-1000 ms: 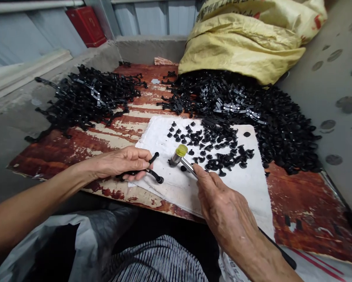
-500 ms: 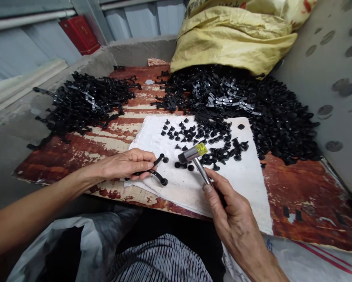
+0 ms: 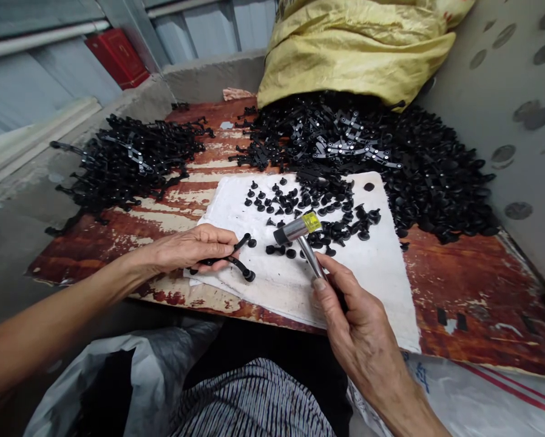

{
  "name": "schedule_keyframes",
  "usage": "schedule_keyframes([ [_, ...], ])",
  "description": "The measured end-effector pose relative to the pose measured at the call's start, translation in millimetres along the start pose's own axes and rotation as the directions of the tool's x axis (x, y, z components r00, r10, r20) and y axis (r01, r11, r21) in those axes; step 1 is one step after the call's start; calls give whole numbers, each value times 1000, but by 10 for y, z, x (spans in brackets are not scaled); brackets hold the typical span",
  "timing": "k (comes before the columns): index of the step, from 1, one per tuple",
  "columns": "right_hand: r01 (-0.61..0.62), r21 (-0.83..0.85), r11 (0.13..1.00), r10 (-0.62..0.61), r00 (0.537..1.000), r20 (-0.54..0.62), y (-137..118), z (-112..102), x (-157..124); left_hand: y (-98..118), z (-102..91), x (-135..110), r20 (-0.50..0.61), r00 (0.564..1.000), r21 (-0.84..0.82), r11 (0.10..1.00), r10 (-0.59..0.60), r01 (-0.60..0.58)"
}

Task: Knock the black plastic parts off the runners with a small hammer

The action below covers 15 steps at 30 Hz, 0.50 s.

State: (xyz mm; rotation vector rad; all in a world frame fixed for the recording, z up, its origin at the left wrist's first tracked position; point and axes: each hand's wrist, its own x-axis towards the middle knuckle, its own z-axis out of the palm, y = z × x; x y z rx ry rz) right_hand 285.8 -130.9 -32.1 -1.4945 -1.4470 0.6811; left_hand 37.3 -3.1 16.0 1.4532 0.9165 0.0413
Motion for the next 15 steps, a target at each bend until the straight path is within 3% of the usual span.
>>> schedule_keyframes([
  [15, -9, -35, 999, 9, 1000, 3, -18, 6, -9, 11, 7, 10, 5, 1000, -1, 1000, -22, 22],
])
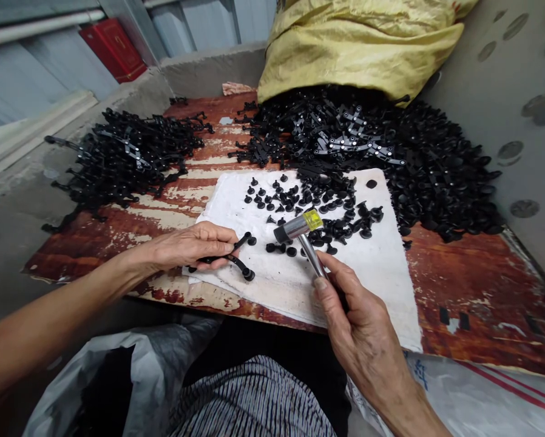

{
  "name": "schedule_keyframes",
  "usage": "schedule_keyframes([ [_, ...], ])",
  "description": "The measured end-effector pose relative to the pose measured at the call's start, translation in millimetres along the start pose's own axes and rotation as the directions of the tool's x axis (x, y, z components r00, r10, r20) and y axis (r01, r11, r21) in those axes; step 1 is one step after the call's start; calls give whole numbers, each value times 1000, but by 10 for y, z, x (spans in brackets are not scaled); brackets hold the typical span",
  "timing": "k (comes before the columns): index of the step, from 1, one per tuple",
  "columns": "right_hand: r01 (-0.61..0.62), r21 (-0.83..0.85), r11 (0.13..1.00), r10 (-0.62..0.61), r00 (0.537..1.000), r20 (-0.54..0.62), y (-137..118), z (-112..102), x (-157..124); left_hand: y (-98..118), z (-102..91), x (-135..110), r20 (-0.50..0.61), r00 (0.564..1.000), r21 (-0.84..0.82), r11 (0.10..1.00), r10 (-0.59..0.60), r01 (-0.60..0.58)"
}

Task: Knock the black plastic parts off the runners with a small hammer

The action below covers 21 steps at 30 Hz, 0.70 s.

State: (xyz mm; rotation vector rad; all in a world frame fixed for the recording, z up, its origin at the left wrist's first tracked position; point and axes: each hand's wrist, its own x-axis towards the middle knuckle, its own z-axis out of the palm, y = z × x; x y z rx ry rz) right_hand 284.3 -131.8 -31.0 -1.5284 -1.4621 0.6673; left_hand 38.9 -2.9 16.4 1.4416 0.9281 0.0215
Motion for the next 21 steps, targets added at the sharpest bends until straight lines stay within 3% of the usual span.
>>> schedule_keyframes([
  [4, 16, -28, 999, -16, 1000, 11, 3, -9, 6, 3, -32, 26, 35, 999, -8, 1000, 14, -14],
  [11, 94, -119, 988, -94, 996, 5, 47, -7, 0, 60, -215, 96, 127, 992, 181, 982, 21, -44],
  [15, 158, -167, 973, -153, 987, 44, 61, -5, 0, 110, -271, 116, 177, 984, 176, 984, -6, -26],
  [21, 264, -252, 931, -247, 964, 96, 43, 0, 37, 170, -272, 138, 148, 987, 222, 975, -54, 20],
])
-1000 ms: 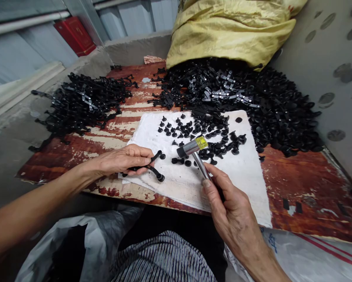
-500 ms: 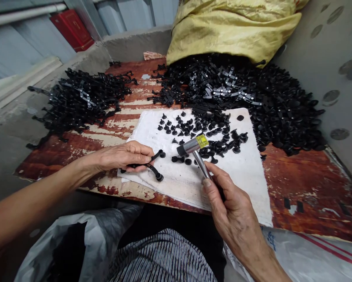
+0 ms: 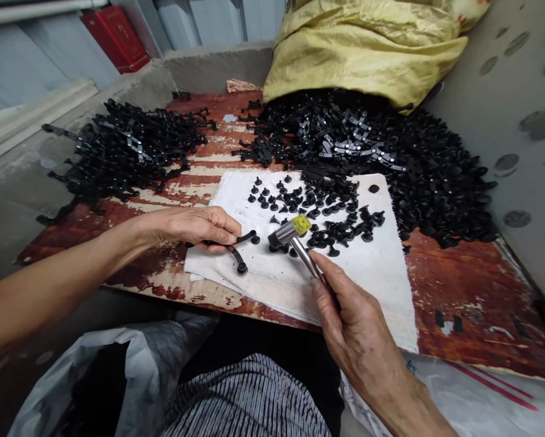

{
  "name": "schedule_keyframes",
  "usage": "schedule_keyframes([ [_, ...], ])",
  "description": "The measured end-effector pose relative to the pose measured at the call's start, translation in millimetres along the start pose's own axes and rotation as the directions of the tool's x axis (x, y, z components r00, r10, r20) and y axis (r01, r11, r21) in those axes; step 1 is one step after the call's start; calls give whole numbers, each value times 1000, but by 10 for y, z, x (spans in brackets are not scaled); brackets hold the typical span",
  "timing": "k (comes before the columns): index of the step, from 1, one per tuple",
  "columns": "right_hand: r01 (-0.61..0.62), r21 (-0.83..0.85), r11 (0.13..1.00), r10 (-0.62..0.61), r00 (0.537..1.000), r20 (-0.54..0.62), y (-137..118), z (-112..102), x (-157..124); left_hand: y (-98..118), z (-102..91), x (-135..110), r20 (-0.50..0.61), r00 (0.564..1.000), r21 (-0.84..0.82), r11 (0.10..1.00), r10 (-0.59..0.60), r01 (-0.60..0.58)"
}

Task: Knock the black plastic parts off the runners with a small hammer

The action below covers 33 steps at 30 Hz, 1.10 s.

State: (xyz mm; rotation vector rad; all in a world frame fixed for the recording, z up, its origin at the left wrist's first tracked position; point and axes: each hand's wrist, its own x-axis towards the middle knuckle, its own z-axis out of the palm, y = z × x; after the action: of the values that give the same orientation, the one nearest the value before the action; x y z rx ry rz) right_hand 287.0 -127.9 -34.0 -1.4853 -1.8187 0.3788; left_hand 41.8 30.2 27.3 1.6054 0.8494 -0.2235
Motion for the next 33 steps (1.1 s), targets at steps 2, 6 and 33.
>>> schedule_keyframes([
  [2, 63, -41, 997, -63, 998, 4, -21, 1, 46, 4, 0, 5, 1, 1000, 31, 1000, -2, 2],
  [6, 194, -95, 976, -192, 981, 24, -99, -13, 154, -10, 15, -3, -21, 1000, 21, 1000, 1, -1],
  [33, 307, -225, 925, -318, 948, -14, -301, -77, 270, -140, 14, 26, -1, 999, -88, 995, 38, -38],
])
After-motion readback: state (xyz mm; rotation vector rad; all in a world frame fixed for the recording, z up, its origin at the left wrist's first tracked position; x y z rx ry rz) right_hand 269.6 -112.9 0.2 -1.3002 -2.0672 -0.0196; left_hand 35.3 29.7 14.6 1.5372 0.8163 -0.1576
